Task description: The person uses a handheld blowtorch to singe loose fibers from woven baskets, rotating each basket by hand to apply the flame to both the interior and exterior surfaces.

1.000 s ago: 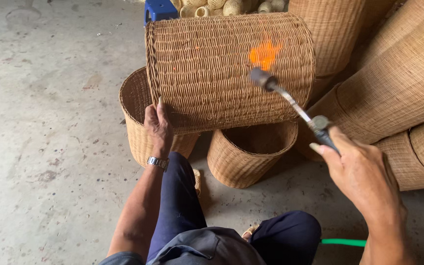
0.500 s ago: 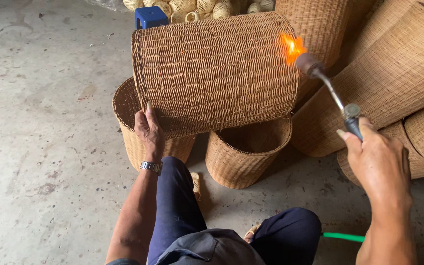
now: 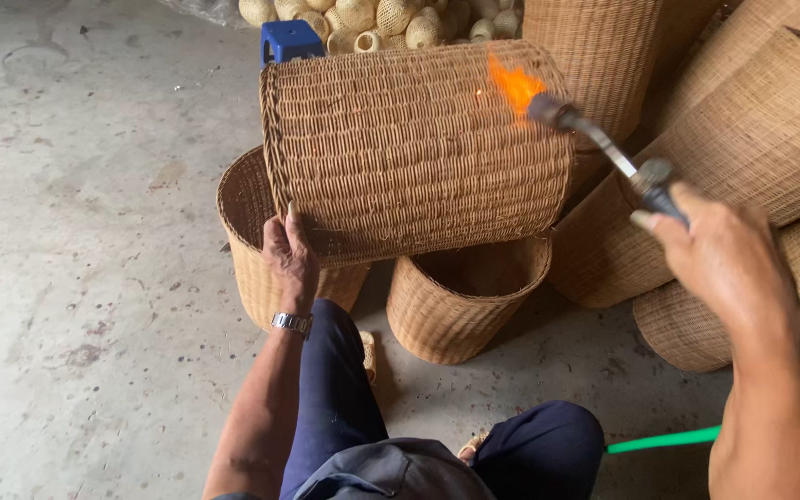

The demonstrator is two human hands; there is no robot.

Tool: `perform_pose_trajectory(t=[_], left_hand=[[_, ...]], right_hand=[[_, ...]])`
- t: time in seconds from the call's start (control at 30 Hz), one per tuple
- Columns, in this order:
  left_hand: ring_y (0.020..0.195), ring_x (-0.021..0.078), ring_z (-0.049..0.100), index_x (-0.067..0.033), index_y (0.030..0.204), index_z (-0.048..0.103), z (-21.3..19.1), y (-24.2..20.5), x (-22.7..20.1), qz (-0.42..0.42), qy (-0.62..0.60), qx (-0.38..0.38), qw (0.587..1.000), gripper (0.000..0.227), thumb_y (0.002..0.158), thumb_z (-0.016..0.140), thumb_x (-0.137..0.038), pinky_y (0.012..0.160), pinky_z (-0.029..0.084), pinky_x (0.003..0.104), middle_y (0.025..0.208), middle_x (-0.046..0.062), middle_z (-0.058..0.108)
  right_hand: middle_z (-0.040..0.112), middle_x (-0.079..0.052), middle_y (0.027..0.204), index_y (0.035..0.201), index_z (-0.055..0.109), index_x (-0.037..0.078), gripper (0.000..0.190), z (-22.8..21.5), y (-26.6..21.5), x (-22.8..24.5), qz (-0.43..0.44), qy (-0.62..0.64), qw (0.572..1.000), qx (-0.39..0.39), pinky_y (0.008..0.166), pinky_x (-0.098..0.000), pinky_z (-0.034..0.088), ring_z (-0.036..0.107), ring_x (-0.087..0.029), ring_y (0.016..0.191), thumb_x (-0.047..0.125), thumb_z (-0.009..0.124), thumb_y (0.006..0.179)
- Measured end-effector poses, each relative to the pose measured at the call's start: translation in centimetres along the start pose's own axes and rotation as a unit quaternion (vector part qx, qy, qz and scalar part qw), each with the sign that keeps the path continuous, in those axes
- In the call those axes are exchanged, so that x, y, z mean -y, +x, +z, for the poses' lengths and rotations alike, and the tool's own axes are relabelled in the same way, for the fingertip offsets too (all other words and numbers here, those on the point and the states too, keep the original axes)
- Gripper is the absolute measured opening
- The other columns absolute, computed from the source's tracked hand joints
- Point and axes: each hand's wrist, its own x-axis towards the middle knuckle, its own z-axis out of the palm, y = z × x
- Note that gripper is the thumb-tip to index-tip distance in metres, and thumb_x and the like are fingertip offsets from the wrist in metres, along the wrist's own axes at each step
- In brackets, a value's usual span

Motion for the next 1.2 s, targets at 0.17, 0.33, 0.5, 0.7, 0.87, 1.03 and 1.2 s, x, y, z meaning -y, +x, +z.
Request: perform_pose_trajectory(t=[0.17,0.33,0.5,0.7,0.87,1.03,1.2], left_hand=[[0.071,0.009,0.047,-0.0021,0.101,0.058,0.6,-0.4,0.8,0.026,-0.019,-0.015,0.999,0.025,0.112,0.055,-0.025,0.062,0.043,0.027,0.08,0.002,0.053],[0.072,0.0082,0.047,-0.0017,0.102,0.057,1.3,-0.6,2.4,0.037,-0.054,-0.035,0.997,0.022,0.11,0.056,-0.022,0.062,0.043,0.027,0.08,0.002,0.053],[0.069,0.0078,0.045,-0.0011,0.102,0.058,1.6,-0.8,3.1,0.015,-0.016,-0.031,0.999,0.022,0.11,0.057,-0.021,0.06,0.041,0.027,0.077,0.0,0.05],[0.071,0.0055,0.043,-0.0011,0.103,0.058,2.2,-1.0,3.5,-0.002,-0.085,-0.036,0.996,0.023,0.11,0.059,-0.023,0.061,0.039,0.025,0.079,-0.002,0.049],[0.07,0.0042,0.046,-0.0015,0.103,0.06,2.1,-1.3,2.5,0.011,-0.086,-0.042,0.995,0.023,0.108,0.06,-0.024,0.06,0.041,0.024,0.077,-0.004,0.055],[0.063,0.0063,0.045,-0.0026,0.101,0.059,1.7,-1.8,1.6,-0.006,-0.047,-0.038,0.998,0.024,0.108,0.059,-0.025,0.054,0.039,0.026,0.072,-0.001,0.052],[0.062,0.0078,0.045,-0.0031,0.097,0.059,2.0,-2.1,1.5,0.019,-0.05,-0.058,0.997,0.025,0.108,0.061,-0.026,0.054,0.039,0.028,0.071,0.001,0.053]], right_hand=[[0.063,-0.014,0.06,0.112,0.071,0.009,0.027,-1.4,1.6,0.4,-0.067,0.068,0.994,-0.045,0.053,-0.0447,0.048,0.06,-0.025,0.05,0.034,0.068,0.102],[0.058,-0.012,0.057,0.102,0.071,-0.001,0.035,-0.5,5.5,0.1,-0.119,-0.007,0.986,-0.116,0.048,-0.0401,0.045,0.055,-0.023,0.044,0.034,0.068,0.105],[0.06,-0.006,0.057,0.13,0.067,0.012,0.038,0.9,9.2,-1.4,-0.122,0.174,0.977,0.011,0.034,-0.0363,0.045,0.055,-0.02,0.04,0.026,0.073,0.095],[0.062,-0.01,0.05,0.123,0.074,0.009,0.028,-0.9,9.7,1.4,-0.146,0.006,0.988,-0.054,0.031,-0.0313,0.041,0.057,-0.021,0.036,0.03,0.069,0.104],[0.062,-0.004,0.058,0.114,0.072,0.013,0.024,-3.1,8.9,4.3,-0.165,-0.052,0.984,-0.034,0.036,-0.0278,0.043,0.059,-0.016,0.04,0.035,0.07,0.103],[0.063,-0.01,0.052,0.104,0.076,0.008,0.023,-4.5,11.0,5.9,-0.157,0.024,0.987,-0.014,0.034,-0.0307,0.045,0.058,-0.02,0.038,0.029,0.067,0.104],[0.067,-0.011,0.063,0.094,0.076,0.005,0.039,-6.2,11.4,9.0,-0.17,-0.17,0.969,-0.055,0.043,-0.0258,0.045,0.062,-0.017,0.042,0.04,0.066,0.109]])
